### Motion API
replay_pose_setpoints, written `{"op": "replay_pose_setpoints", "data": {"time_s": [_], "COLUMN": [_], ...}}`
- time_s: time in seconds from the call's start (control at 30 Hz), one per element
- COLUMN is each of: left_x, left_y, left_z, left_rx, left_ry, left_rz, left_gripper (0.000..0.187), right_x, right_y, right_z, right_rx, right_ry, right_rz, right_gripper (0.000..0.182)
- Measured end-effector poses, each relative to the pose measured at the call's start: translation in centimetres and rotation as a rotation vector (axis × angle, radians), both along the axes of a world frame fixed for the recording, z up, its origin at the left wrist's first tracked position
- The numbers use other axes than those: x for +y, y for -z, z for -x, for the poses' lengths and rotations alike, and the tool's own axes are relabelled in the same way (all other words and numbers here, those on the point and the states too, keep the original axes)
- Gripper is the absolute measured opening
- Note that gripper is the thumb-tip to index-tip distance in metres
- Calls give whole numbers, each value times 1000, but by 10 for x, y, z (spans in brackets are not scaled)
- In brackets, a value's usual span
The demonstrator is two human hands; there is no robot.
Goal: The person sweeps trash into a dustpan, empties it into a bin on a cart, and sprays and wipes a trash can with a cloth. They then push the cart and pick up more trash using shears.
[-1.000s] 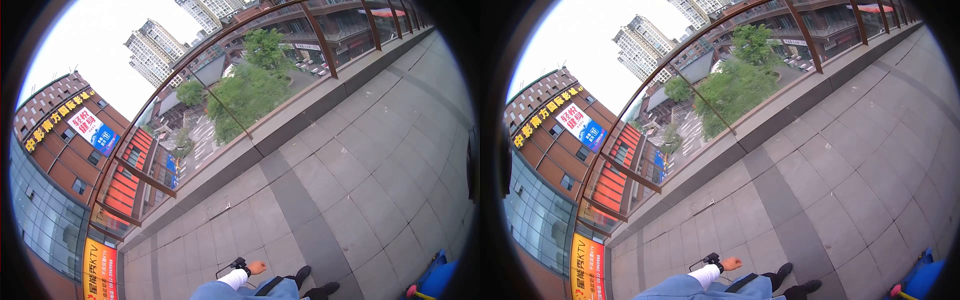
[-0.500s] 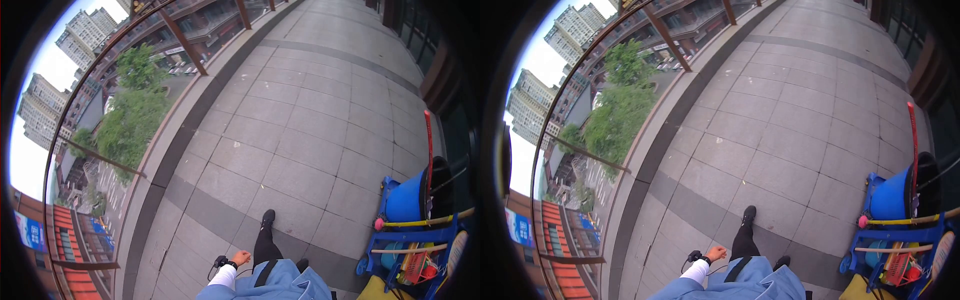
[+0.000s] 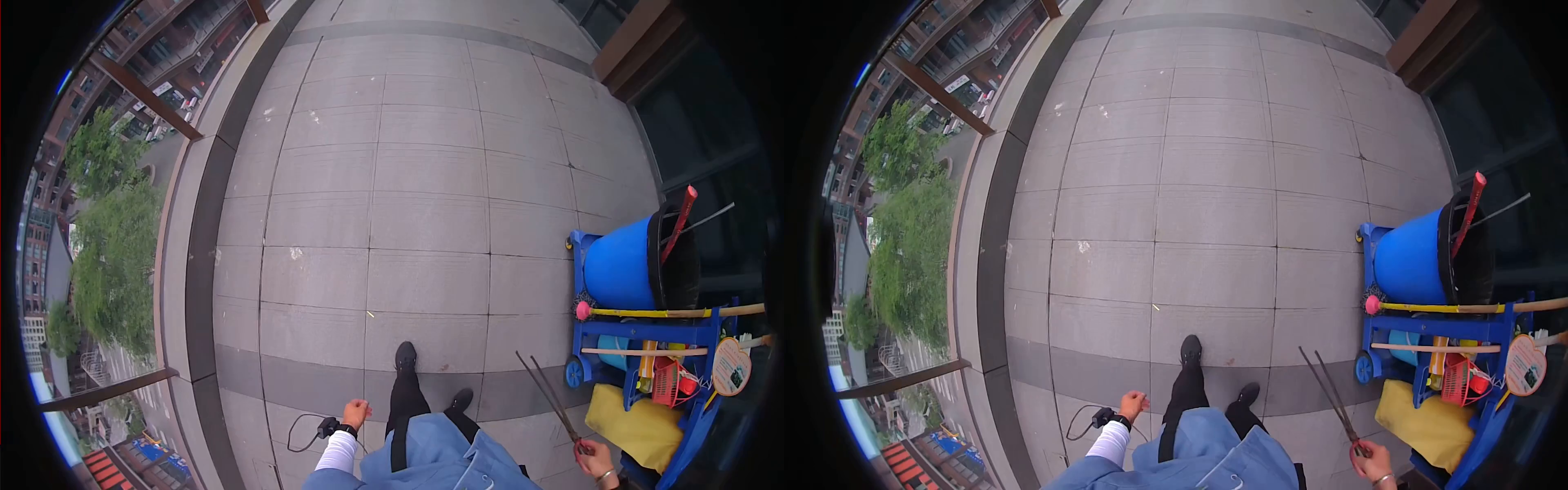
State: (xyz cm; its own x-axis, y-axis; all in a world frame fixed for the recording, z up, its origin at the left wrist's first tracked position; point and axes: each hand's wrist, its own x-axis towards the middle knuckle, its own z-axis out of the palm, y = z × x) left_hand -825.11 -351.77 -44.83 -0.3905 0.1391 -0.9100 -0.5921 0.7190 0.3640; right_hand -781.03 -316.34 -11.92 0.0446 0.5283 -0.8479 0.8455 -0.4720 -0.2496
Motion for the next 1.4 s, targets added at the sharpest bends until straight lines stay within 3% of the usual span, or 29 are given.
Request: {"op": "replay_pose_setpoints", "data": {"time_s": [0.07,0.13,0.23,0.43,0.63,0.87,1.2,1.3,1.4], "left_x": [-2,-16,-43,-109,-138,-125,-125,-115,-107], "left_y": [-16,-22,-54,-95,-100,-87,-93,-94,-91], "left_z": [3,2,6,2,-23,-19,16,24,33], "left_rx": [-16,-25,1,-60,-97,-172,-42,-64,-48], "left_ry": [7,26,-60,-274,-400,-259,-115,-110,-61], "left_rz": [-4,-41,-32,200,272,155,151,139,129], "left_gripper": [21,21,23,20,19,22,26,25,23], "right_x": [-12,-10,-13,-38,-70,-69,-100,-99,-89], "right_y": [105,152,242,307,337,332,367,360,335], "right_z": [46,142,234,388,414,379,364,363,341], "right_rx": [84,137,126,66,6,63,44,18,49], "right_ry": [-145,-606,-935,-1304,-1337,-1213,-1206,-1218,-1070], "right_rz": [-24,-183,-166,-218,-201,-170,-251,-246,-151], "right_gripper": [43,44,48,23,20,25,16,15,18]}}
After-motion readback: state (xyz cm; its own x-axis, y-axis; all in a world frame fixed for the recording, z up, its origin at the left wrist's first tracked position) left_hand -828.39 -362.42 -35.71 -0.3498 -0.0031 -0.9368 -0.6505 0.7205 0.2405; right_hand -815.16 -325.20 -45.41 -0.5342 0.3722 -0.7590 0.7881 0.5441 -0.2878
